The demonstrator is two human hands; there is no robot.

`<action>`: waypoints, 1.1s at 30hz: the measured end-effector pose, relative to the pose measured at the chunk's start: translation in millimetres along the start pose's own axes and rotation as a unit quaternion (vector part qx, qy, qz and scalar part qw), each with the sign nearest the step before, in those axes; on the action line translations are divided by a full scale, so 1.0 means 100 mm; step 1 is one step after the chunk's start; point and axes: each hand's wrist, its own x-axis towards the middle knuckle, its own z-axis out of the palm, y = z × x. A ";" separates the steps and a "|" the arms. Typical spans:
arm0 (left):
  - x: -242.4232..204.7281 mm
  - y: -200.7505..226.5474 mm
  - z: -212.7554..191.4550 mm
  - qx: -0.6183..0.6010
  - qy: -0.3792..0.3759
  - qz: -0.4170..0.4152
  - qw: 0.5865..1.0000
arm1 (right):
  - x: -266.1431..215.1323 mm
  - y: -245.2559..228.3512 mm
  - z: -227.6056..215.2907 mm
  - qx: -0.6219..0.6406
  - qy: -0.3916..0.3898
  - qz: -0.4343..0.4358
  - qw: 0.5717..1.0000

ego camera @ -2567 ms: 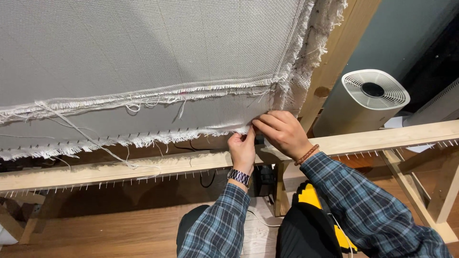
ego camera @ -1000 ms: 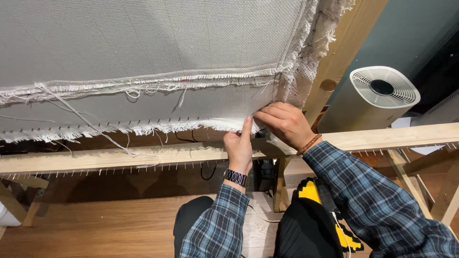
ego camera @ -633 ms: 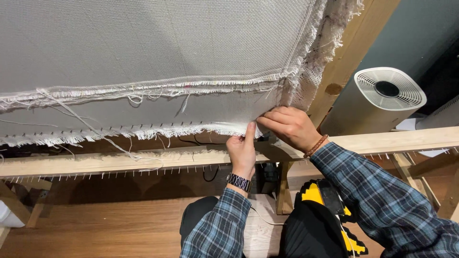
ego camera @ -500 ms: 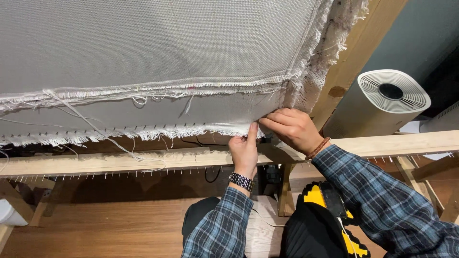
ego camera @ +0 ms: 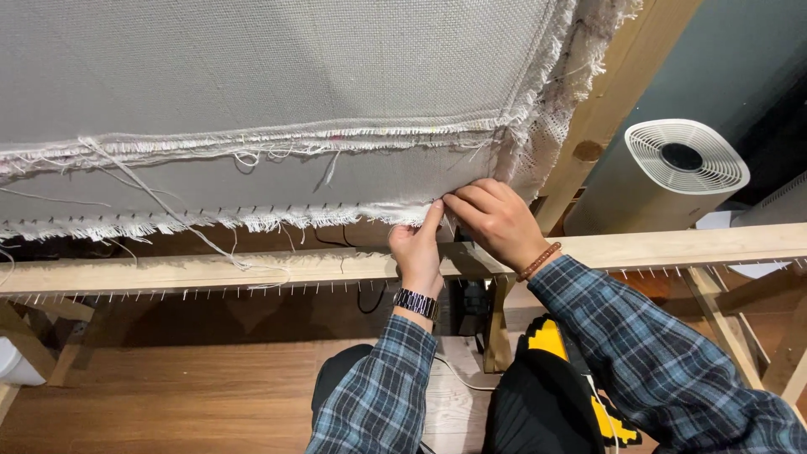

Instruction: Stretching and securing a rug canvas onto a wooden frame by pressing the fabric onto pins

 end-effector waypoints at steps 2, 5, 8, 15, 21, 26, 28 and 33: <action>-0.01 -0.07 -0.03 -0.012 0.000 0.004 1.000 | -0.02 0.01 0.03 -0.004 0.002 -0.003 1.000; -0.02 -0.17 -0.09 -0.041 0.000 0.008 0.999 | 0.01 -0.01 0.05 0.000 0.010 -0.009 1.000; 0.01 -0.20 -0.12 -0.068 -0.001 0.008 0.998 | 0.06 -0.03 0.08 0.021 0.013 -0.011 1.000; 0.13 -0.42 -0.23 -0.058 0.005 -0.016 0.998 | 0.13 -0.02 0.01 0.071 -0.002 -0.011 0.997; 0.30 -0.52 -0.36 -0.036 -0.040 -0.038 0.998 | 0.13 -0.03 0.02 0.085 0.002 -0.001 0.996; 0.45 -0.58 -0.50 0.051 -0.071 0.018 0.996 | 0.16 -0.04 -0.03 0.099 0.003 0.007 0.995; 0.45 -0.59 -0.51 0.081 -0.074 0.037 0.993 | 0.16 -0.02 -0.03 0.096 0.004 0.007 0.995; 0.35 -0.52 -0.53 0.108 -0.051 0.064 0.991 | 0.15 -0.03 -0.01 0.107 0.004 0.013 0.994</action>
